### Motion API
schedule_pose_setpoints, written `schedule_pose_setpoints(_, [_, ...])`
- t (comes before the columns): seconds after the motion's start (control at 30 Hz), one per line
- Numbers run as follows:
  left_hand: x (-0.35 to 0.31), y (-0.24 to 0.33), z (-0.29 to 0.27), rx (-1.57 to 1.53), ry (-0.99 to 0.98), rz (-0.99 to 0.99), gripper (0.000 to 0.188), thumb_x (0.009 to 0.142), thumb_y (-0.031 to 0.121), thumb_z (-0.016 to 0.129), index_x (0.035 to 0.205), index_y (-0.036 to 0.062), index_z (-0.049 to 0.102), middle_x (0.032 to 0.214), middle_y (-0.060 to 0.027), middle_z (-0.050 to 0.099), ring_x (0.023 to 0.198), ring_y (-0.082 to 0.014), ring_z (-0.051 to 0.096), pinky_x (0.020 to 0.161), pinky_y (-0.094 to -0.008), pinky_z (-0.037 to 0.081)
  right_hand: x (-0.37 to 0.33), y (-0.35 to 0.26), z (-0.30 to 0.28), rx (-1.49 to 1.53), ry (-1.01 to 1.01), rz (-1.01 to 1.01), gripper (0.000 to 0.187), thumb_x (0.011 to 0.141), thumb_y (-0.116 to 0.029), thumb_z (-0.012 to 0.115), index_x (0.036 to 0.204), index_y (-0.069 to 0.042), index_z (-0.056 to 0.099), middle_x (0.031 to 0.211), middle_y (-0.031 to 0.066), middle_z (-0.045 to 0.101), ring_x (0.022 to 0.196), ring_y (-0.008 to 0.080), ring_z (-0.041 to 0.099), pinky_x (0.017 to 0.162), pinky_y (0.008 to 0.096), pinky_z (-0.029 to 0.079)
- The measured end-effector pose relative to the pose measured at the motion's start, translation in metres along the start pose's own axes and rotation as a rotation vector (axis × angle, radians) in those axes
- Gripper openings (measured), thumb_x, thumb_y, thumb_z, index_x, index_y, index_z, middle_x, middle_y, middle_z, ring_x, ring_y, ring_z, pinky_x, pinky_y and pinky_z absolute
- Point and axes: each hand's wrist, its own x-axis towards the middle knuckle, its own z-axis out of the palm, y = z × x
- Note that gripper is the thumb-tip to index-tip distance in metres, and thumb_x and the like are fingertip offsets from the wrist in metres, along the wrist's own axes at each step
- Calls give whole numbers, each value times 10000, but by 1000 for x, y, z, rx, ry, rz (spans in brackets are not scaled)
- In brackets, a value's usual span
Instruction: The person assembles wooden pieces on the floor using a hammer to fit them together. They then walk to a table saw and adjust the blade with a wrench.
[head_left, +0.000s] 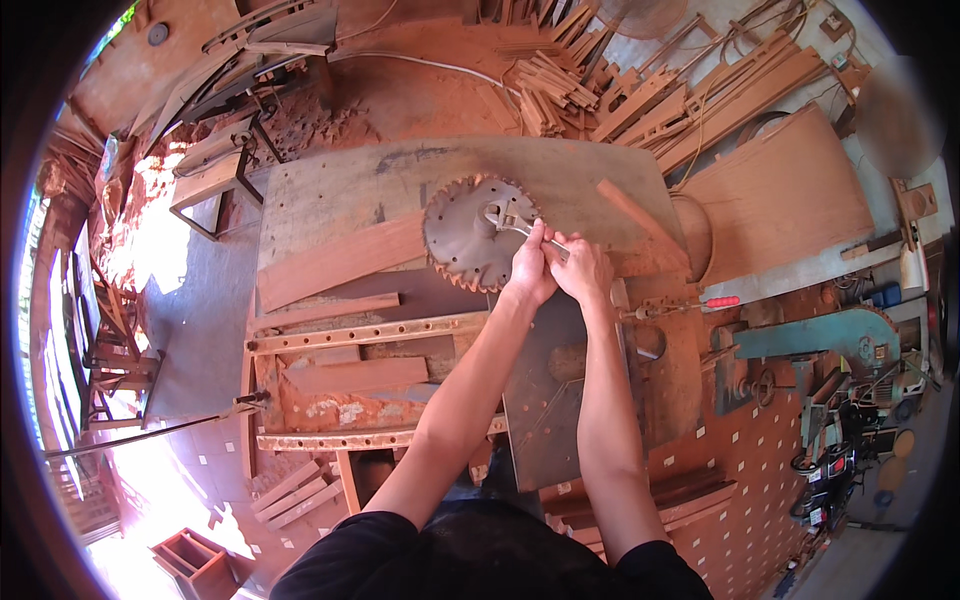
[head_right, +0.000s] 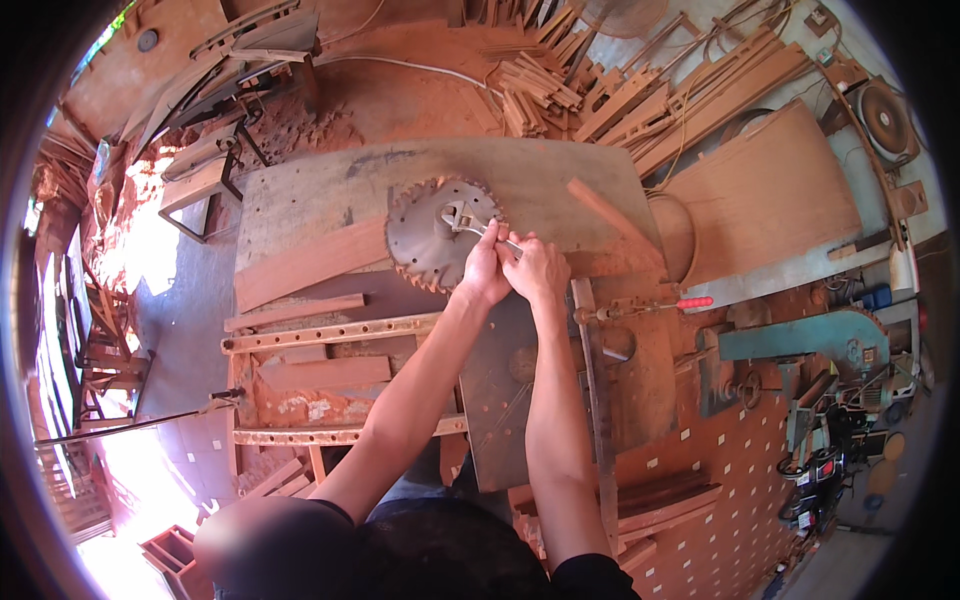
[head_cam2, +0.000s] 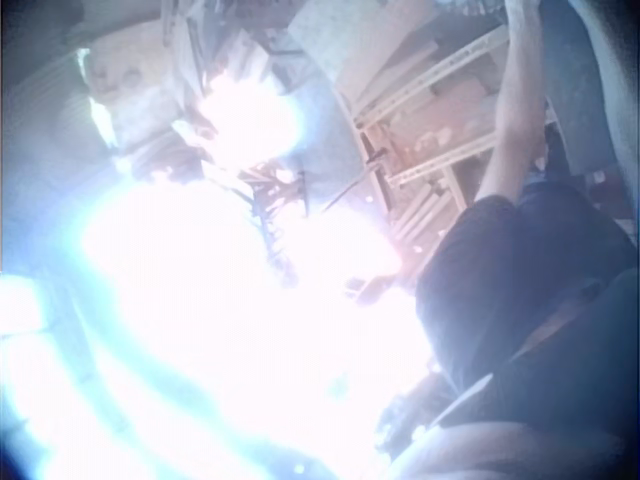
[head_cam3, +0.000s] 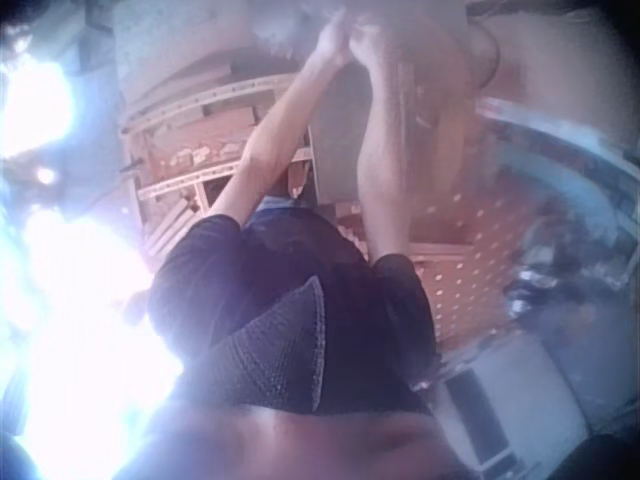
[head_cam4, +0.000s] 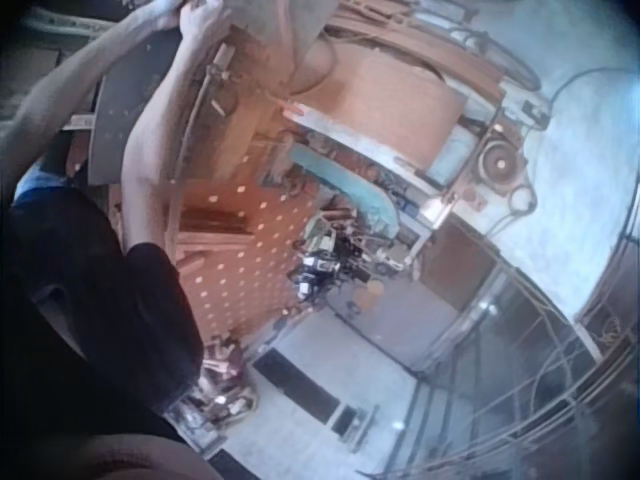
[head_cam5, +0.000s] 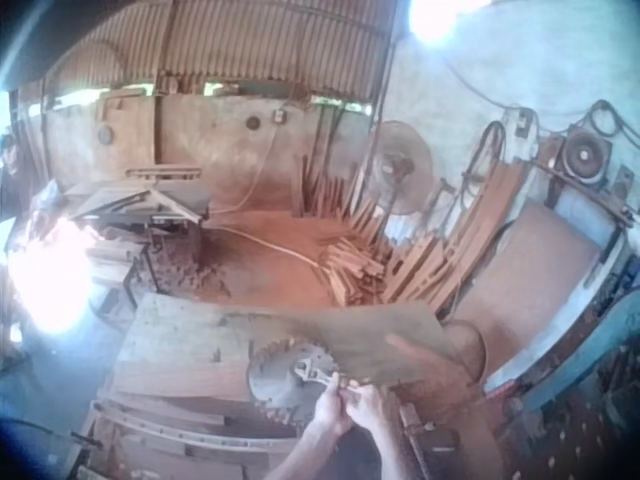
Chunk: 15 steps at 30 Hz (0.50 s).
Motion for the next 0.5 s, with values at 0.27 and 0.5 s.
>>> schedule_pose_setpoints(0.27, [-7,7,11,41,99,-87,370,1137,356,414,849,130,459,766,-59,522,883,-274,556,966,-453,490,-16,-10,3,-25,21,88,443,874,-510,720,1056,-114,796,1066,240,750,986,440,724,867,535,585])
schedule_pose_setpoints(0.5, [-16,15,5,83,139,-93,365,1133,369,429,857,132,453,784,-52,522,869,-261,549,934,-434,491,-20,-22,5,9,26,112,405,884,-466,706,1024,-94,784,1019,242,752,973,448,723,855,540,585])
